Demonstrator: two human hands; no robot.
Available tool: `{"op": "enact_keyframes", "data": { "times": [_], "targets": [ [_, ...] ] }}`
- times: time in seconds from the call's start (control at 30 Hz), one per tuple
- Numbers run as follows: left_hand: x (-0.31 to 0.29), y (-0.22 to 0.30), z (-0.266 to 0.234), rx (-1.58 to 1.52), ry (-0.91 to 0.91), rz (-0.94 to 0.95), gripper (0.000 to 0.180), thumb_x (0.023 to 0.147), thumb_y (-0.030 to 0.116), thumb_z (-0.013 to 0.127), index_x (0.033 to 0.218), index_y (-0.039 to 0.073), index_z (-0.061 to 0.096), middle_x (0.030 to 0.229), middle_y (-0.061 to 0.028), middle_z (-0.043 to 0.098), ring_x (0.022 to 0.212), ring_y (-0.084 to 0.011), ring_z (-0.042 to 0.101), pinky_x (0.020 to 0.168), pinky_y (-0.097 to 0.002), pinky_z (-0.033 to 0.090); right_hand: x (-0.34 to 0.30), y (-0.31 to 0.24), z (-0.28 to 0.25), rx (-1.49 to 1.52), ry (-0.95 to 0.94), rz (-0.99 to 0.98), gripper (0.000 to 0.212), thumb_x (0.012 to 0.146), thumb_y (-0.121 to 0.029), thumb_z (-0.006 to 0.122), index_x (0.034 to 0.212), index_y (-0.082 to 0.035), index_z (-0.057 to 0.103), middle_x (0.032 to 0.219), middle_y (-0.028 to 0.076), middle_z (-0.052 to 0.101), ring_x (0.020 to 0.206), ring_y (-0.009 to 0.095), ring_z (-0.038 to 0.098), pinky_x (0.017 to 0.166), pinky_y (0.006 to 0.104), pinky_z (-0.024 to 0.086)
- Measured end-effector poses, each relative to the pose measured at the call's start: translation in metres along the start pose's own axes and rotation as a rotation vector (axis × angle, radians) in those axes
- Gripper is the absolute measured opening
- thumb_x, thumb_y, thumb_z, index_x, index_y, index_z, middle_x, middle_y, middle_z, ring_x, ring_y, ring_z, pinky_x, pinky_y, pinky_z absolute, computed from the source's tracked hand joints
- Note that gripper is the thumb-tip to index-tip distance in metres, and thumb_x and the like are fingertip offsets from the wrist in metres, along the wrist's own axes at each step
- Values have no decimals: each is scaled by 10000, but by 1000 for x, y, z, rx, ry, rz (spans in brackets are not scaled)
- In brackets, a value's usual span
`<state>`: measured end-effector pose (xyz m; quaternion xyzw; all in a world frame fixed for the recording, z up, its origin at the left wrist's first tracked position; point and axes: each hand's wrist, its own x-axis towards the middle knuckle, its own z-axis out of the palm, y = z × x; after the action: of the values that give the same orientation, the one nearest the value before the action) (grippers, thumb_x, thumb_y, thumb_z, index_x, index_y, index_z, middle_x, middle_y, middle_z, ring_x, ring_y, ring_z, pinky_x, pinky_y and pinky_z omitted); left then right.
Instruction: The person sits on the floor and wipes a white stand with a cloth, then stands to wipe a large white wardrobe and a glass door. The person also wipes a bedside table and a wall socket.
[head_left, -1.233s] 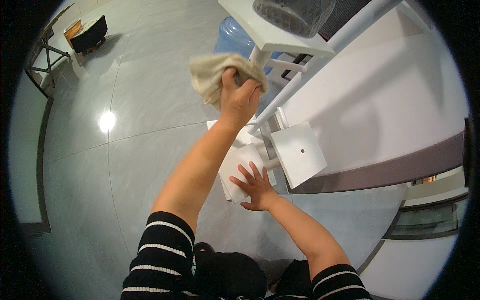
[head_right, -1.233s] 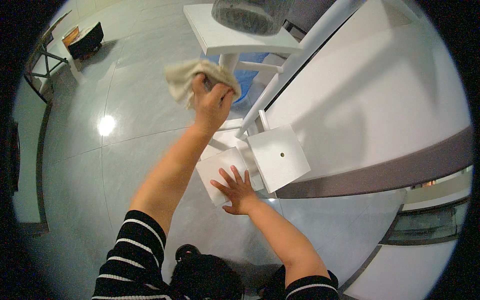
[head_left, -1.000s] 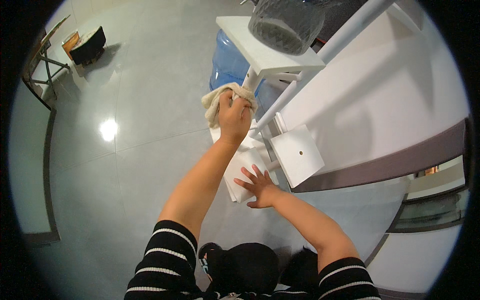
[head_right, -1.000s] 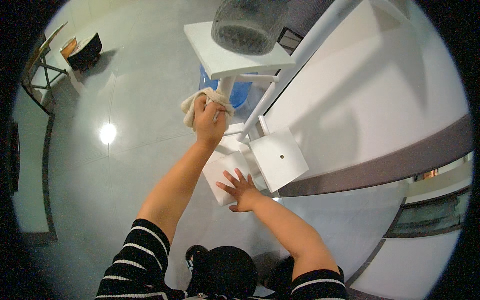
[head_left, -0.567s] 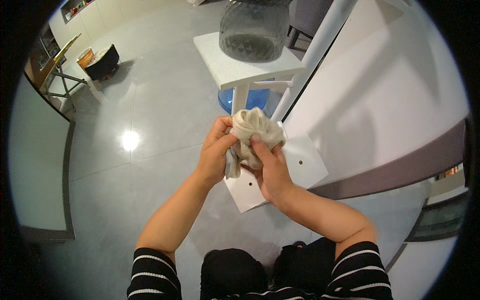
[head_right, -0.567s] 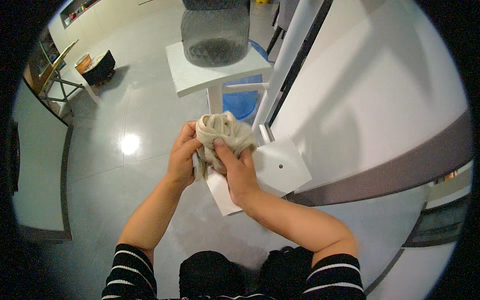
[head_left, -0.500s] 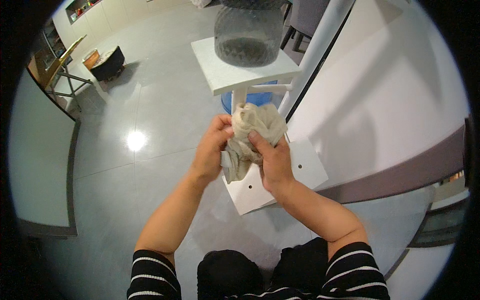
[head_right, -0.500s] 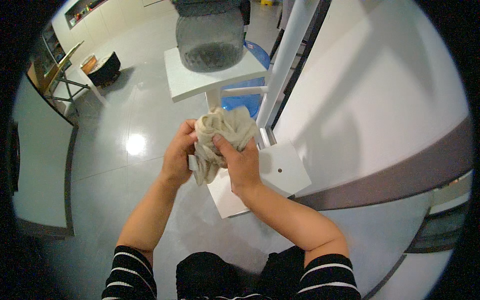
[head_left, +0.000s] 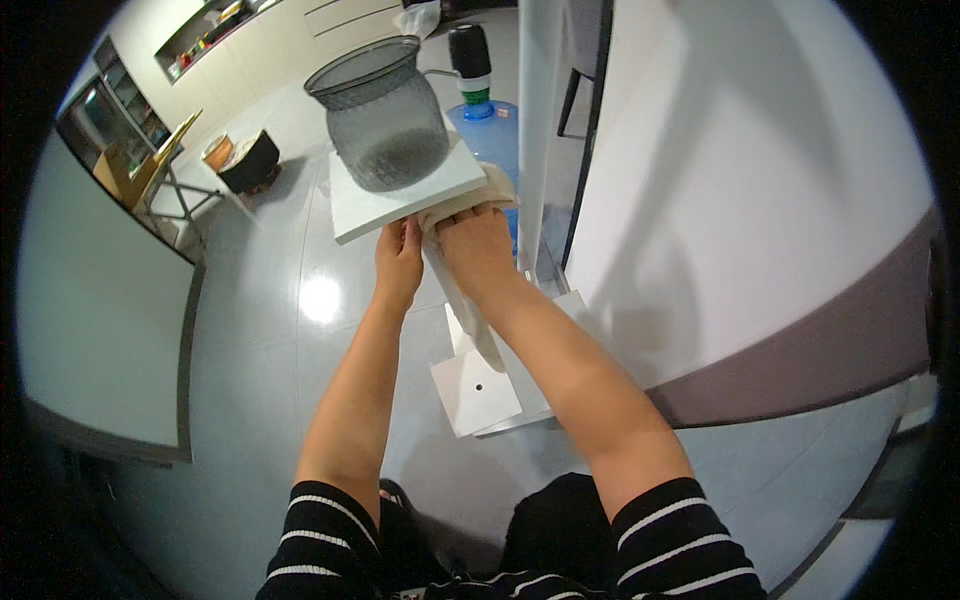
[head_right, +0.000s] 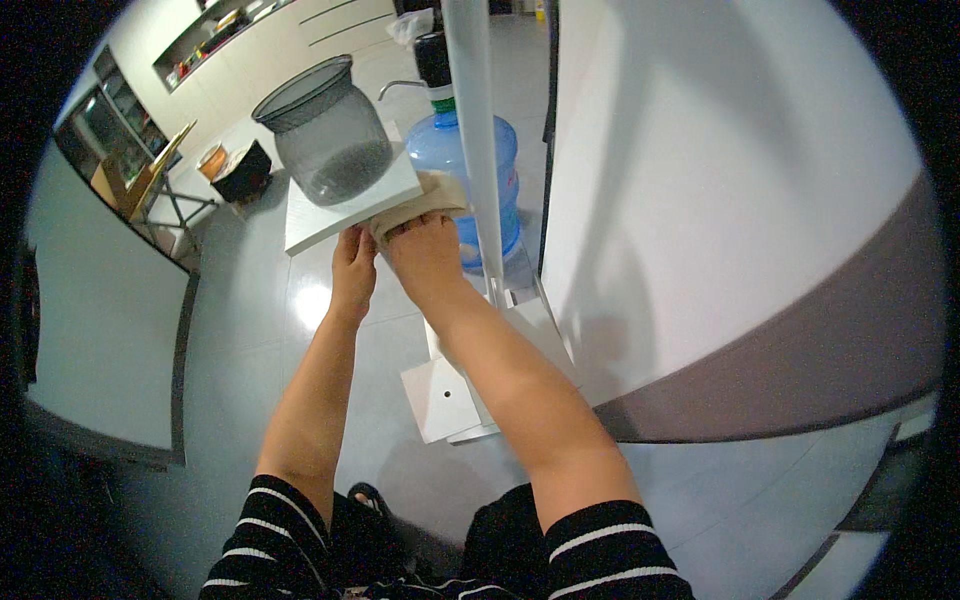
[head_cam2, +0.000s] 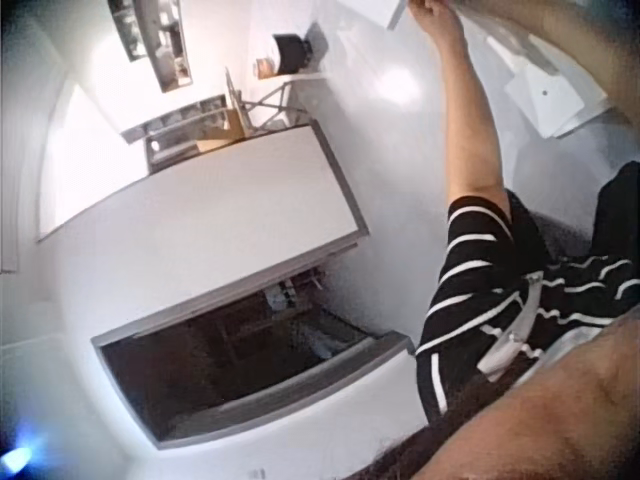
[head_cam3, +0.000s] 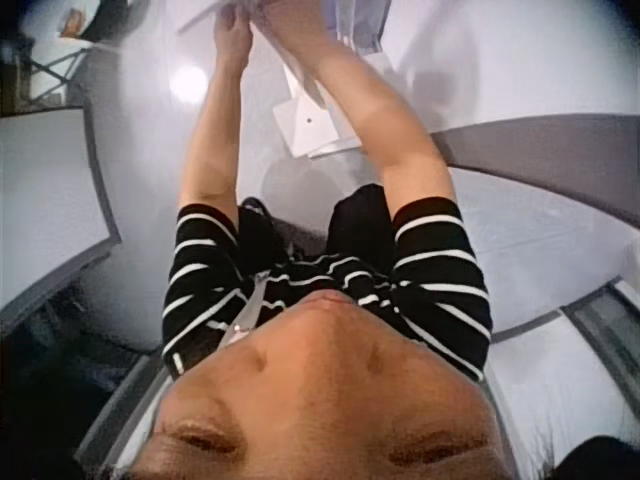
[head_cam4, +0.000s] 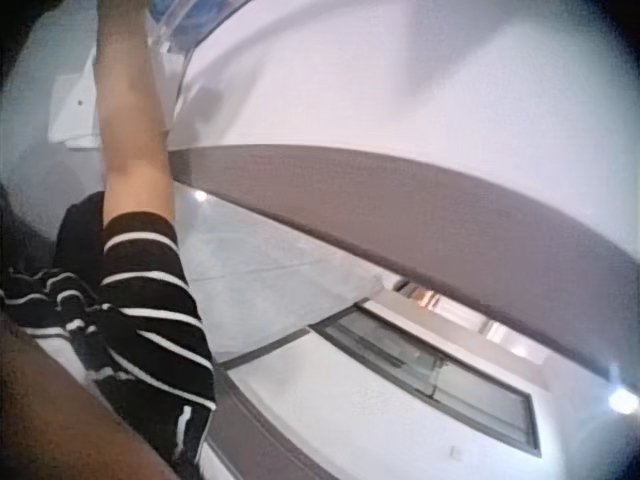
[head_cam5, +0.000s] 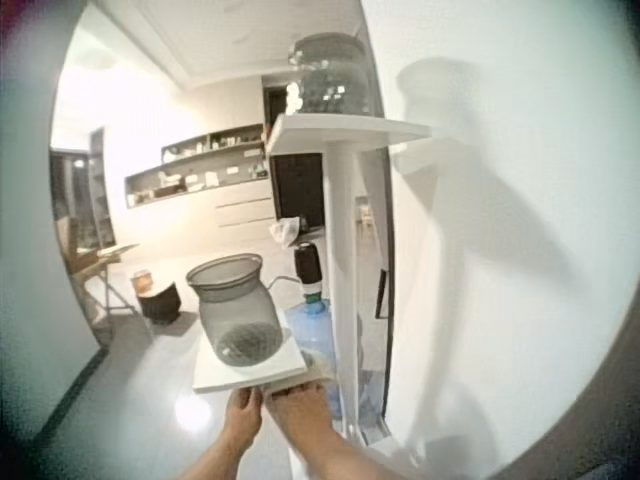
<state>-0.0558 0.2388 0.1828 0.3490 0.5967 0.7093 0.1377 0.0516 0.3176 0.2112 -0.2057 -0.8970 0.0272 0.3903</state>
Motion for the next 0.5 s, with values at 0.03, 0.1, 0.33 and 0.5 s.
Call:
{"op": "enact_keyframes", "data": {
  "times": [0.03,0.1,0.33,0.5],
  "targets": [
    [4,-3,-1,38,25,62,297,994,167,490,1237,-3,510,1134,-102,623,1034,-178,547,926,-312,414,3,5,5,-110,76,-79,274,775,-166,608,1009,-45,685,1123,145,633,1012,360,588,862,439,471],
    [8,-9,-6,224,-49,151,280,997,177,488,1217,6,516,1108,-114,630,1005,-185,562,899,-315,432,5,13,-3,-263,33,-110,269,789,-194,600,1014,-75,689,1126,135,624,1033,342,571,806,438,498],
    [8,-2,-15,243,-94,321,222,973,143,529,1148,7,540,1004,-162,646,911,-230,605,826,-337,468,-4,11,-45,-344,-115,68,236,770,-143,628,992,-90,688,976,138,650,923,324,626,637,409,537],
    [2,5,-12,218,-103,353,192,955,74,529,1131,3,556,949,-150,646,857,-243,598,795,-330,473,-1,-34,-15,-334,-29,-11,160,706,-106,650,839,-55,722,890,176,653,827,347,642,654,425,547]
  ]
}}
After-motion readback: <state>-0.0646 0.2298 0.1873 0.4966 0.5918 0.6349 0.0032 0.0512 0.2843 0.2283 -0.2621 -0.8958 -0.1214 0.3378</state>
